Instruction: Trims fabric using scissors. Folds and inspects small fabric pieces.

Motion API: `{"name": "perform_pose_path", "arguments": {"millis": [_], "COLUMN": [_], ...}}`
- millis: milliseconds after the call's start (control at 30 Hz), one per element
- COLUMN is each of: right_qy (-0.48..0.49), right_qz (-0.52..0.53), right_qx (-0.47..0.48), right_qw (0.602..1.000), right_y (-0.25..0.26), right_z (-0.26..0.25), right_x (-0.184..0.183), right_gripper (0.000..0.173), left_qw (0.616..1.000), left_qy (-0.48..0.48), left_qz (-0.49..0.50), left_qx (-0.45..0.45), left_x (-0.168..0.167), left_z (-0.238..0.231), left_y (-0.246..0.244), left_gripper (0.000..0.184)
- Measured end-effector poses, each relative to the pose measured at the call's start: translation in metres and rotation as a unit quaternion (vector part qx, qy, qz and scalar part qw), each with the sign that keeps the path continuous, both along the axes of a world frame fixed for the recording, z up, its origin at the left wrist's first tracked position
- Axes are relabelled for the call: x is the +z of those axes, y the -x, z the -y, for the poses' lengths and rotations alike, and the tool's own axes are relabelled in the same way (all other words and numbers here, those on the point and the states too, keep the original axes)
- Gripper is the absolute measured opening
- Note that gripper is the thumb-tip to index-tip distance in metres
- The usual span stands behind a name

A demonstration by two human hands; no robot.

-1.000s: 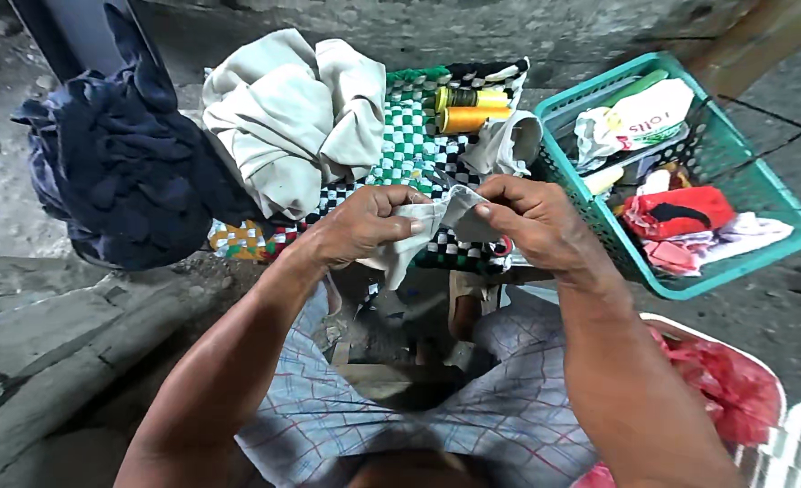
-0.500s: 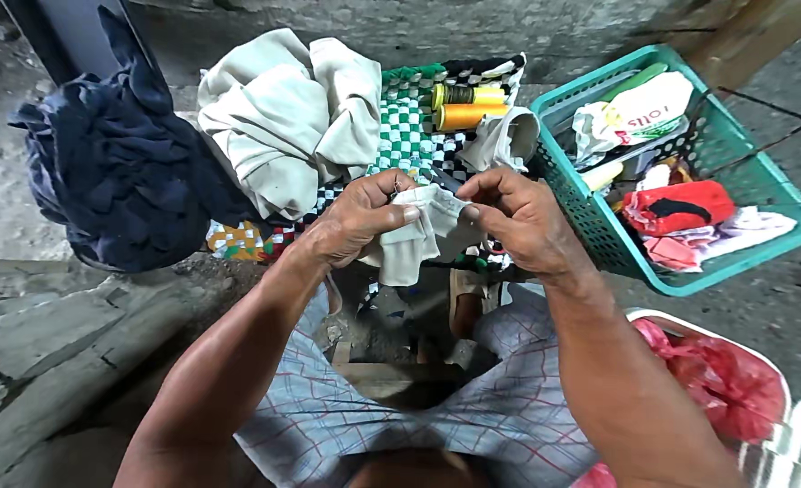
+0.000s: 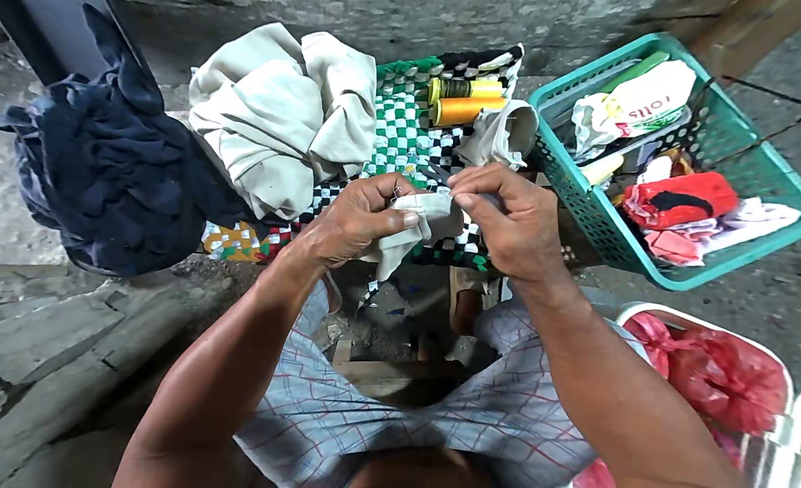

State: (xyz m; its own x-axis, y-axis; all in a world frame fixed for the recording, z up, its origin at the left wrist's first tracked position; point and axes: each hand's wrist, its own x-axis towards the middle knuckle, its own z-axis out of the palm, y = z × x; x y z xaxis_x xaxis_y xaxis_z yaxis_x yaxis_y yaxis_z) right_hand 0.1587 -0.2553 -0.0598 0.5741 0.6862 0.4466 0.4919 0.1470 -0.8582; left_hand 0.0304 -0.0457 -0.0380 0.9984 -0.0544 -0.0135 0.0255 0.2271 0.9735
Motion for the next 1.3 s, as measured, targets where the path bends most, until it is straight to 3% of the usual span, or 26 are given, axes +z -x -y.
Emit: {"name": "perform_pose_path", "arguments": {"millis": [67,167,233,367,467,600,867,1067,1300], "right_qy": [-0.007,0.007,0.031,0.097,0.102,0.031,-0.078,0.077,0.007], "right_qz": [-0.078,-0.114,-0.086,0.079,0.087,-0.016,-0.181,-0.109,-0.220], "right_qx": [-0.004,-0.056,-0.100,-0.178,-0.106,0.027,0.152,0.046,0.068], "right_qw": [0.997,0.992,0.991,0.976,0.985,0.999,0.969,0.990,0.973], "right_y": [-0.005,-0.010,-0.012,-0.021,-0.026,-0.023,-0.009,-0.002,-0.006], "right_z": [0.002,0.003,0.004,0.007,0.010,0.006,0.000,0.004,0.008], "right_x": [-0.001,0.000,0.002,0.000,0.001,0.003,-0.004,0.001,0.003], "right_gripper": [0.010,0.009,0.011,0.017,0.016,0.016,0.015,0.016,0.015], "left_qw": [1.000,1.000,1.000,0.998,0.992,0.983,0.977,0.973,0.974], "left_qy": [-0.011,-0.021,-0.028,-0.067,-0.116,-0.164,-0.177,-0.205,-0.166], "left_qz": [0.001,0.001,0.003,0.001,-0.014,-0.040,-0.088,-0.039,-0.065], "left_qx": [0.003,0.004,0.003,0.015,0.045,0.069,0.082,0.096,0.137], "left_x": [0.002,0.005,0.005,0.006,0.008,0.006,0.002,0.000,-0.004], "left_z": [-0.001,-0.001,0.000,0.002,0.001,-0.002,-0.002,-0.007,-0.004], "left_y": [0.001,0.002,0.001,0.000,0.001,0.001,-0.002,-0.002,-0.005], "left_gripper": [0.014,0.015,0.015,0.015,0.016,0.013,0.008,0.008,0.007]}}
